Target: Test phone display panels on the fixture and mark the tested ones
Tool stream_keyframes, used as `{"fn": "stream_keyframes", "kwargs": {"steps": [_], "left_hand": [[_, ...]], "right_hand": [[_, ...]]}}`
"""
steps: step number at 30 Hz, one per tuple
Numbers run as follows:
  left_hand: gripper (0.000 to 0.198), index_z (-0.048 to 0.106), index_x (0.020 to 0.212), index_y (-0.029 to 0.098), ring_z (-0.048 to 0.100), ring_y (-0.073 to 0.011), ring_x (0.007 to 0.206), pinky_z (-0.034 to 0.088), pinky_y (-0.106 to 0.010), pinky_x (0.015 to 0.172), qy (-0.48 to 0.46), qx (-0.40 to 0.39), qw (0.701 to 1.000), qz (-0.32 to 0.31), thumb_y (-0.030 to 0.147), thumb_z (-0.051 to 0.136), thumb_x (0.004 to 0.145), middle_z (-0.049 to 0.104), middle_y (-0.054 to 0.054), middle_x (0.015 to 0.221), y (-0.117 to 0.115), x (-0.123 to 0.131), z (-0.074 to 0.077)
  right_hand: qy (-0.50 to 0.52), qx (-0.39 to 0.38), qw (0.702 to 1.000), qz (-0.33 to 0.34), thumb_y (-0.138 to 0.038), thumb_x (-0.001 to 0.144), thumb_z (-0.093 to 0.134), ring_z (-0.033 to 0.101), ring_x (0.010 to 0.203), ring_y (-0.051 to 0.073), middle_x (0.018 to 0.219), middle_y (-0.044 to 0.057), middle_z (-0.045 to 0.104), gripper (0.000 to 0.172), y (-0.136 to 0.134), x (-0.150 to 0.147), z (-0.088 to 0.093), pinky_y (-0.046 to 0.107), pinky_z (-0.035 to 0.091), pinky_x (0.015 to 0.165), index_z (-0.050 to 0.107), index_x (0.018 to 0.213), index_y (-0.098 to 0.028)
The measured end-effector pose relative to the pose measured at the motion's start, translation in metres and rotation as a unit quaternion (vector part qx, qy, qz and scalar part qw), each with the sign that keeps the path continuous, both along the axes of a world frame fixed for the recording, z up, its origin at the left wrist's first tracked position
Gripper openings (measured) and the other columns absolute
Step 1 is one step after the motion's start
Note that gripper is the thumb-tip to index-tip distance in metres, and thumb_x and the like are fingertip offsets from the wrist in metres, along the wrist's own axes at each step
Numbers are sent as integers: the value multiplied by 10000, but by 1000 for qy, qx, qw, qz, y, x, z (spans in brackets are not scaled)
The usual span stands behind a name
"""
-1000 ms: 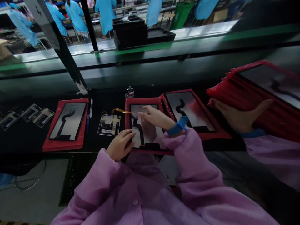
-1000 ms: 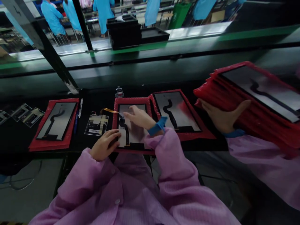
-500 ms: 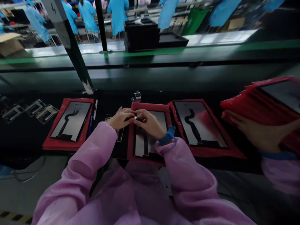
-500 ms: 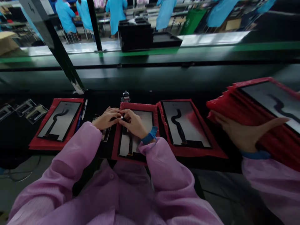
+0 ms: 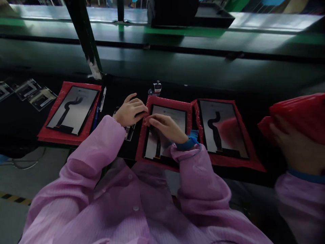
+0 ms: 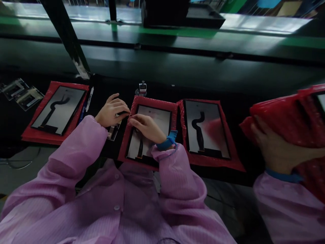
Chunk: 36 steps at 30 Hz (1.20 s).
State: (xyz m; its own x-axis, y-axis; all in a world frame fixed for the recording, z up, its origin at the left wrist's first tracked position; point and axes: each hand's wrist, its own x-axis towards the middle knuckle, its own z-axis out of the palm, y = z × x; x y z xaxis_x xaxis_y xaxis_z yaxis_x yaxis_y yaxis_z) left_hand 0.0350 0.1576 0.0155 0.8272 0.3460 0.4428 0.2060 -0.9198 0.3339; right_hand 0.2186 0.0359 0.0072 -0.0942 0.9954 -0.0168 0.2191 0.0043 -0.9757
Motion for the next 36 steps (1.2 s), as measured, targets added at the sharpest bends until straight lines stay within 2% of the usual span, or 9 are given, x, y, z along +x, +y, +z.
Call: {"fn": "stream_keyframes", "kwargs": {"steps": [3,7,11,15,18,23,36], "left_hand": [[168,706,967,227,665,-179,1013,297,-487,1216,-3,10,1000,-2,248,540,955,750,-11,960,-4,-2,1],[158,685,974,208,660,-188,990,333,-458,1176,9,8,1000,-20,215,568,867,737,-23,949,-9,-5,2],[148,666,920,202,633,-230,1018,308,-498,1172,56,-11,997,-46,257,601,799,711,-41,956,-13,-5,3],[128,652,831,200,610,-235,1010,323,-485,1136,96,-37,993,-62,230,528,841,691,-42,908,-13,-3,2],[140,648,818,205,604,-227,1005,336,-456,1111,102,-49,991,-66,201,512,853,682,-32,884,-13,0,0],[152,641,811,201,598,-225,993,342,-442,1100,89,-45,992,-75,194,500,865,676,-38,862,-15,2,-4],[191,634,831,197,587,-221,997,339,-431,1099,81,-26,995,-61,197,468,926,678,-51,886,-17,4,-10]], "right_hand": [[37,-8,999,22,-676,878,563,602,876,201,841,41,657,481,-2,0,4,349,473,895,640,770,-213],[45,-16,998,28,-554,841,654,550,857,176,873,24,625,359,-3,1,5,313,438,830,613,770,-204],[8,22,1000,18,-444,861,603,551,868,179,914,39,630,295,-2,2,4,325,425,832,555,698,-203],[-58,66,996,24,-385,868,556,583,924,204,944,55,662,251,-1,2,2,359,432,894,534,685,-214],[-87,77,993,23,-351,841,558,590,958,223,937,54,669,156,-1,0,-1,378,428,919,577,751,-225],[-112,87,990,-1,-277,785,537,563,905,219,892,45,625,53,1,-6,-7,366,421,870,561,771,-232],[-139,91,986,-18,-286,864,548,495,791,184,794,19,561,125,1,-8,-12,329,386,756,536,755,-225]]}}
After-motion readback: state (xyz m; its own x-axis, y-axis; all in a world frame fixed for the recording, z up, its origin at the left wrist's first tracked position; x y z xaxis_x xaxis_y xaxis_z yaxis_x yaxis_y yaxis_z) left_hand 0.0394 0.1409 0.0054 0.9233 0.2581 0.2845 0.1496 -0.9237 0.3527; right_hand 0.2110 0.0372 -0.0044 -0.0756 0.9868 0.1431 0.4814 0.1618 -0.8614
